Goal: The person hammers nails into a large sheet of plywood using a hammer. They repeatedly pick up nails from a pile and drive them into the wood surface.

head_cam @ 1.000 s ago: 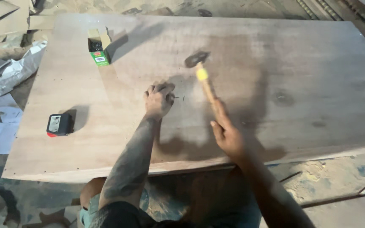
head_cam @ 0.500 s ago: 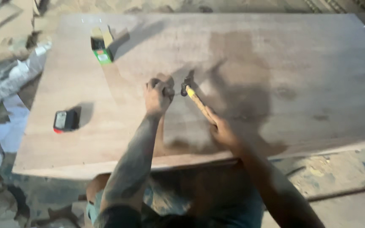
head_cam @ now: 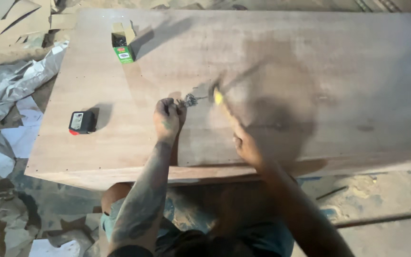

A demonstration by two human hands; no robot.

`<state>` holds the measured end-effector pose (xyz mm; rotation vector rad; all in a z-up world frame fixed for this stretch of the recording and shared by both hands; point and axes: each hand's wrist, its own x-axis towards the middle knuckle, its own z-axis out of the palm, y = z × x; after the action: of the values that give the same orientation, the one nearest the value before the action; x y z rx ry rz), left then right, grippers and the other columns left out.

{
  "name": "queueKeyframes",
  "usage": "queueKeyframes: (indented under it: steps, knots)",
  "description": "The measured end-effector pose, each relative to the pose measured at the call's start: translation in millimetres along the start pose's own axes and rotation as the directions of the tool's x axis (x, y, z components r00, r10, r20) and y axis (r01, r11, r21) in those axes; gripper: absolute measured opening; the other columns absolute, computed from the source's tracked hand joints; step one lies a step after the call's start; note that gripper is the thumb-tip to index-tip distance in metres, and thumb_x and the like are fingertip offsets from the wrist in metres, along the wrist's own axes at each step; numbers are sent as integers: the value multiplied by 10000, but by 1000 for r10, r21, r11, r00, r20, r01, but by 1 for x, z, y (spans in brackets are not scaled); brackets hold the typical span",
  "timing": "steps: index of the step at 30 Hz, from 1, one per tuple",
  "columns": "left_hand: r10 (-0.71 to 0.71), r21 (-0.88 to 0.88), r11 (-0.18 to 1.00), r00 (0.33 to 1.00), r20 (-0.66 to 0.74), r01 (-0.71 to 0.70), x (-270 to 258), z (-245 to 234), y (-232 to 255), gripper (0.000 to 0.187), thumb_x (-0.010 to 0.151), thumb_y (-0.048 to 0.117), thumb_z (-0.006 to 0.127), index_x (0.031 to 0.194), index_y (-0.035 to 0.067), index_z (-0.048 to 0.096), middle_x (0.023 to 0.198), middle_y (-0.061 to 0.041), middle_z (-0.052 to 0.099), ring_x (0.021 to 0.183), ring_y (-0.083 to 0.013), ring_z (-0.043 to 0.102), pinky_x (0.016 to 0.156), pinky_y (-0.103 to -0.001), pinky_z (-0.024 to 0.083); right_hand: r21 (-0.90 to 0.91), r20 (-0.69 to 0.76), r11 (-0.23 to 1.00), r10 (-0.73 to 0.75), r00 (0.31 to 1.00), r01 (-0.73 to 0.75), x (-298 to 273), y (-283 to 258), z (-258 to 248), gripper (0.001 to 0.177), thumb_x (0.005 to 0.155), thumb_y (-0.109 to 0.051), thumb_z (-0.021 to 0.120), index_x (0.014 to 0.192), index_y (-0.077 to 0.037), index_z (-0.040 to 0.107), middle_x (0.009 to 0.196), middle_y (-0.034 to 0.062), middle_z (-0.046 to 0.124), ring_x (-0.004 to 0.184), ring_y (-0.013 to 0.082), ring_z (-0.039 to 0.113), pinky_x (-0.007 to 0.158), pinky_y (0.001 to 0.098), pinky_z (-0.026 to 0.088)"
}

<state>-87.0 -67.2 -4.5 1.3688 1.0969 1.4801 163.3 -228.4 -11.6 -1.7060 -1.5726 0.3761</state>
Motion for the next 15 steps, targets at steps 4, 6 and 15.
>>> queueKeyframes:
  steps: [4, 6, 15]
  knots:
    - [27, 36, 999, 1000, 4, -27, 6, 8, 15, 235, 998, 16, 540, 1223, -24, 595, 884, -67, 707, 753, -108, 670, 667, -266, 563, 147, 15, 985, -97, 995, 94, -10, -18, -24, 655, 959, -65, 578, 1586, -100, 393, 917, 198, 675, 778, 241, 663, 779, 352, 543]
    - [-77, -38, 996, 992, 95, 81, -5, 16, 17, 162, 1004, 19, 550, 1133, -8, 644, 888, -98, 699, 722, -141, 641, 618, -288, 530, 118, 0, 991, -71, 998, 70, -27, -27, -36, 640, 962, -103, 626, 1564, -105, 411, 927, 185, 685, 769, 224, 678, 755, 349, 546]
    - [261, 451, 741, 832, 490, -498, -17, 65, 40, 104, 784, 72, 689, 828, 166, 685, 1048, 33, 734, 1089, -298, 641, 867, -449, 529, 69, 60, 946, 314, 948, -317, -54, -62, -67, 685, 948, -175, 660, 1587, -161, 413, 913, 276, 675, 758, 374, 670, 702, 428, 552]
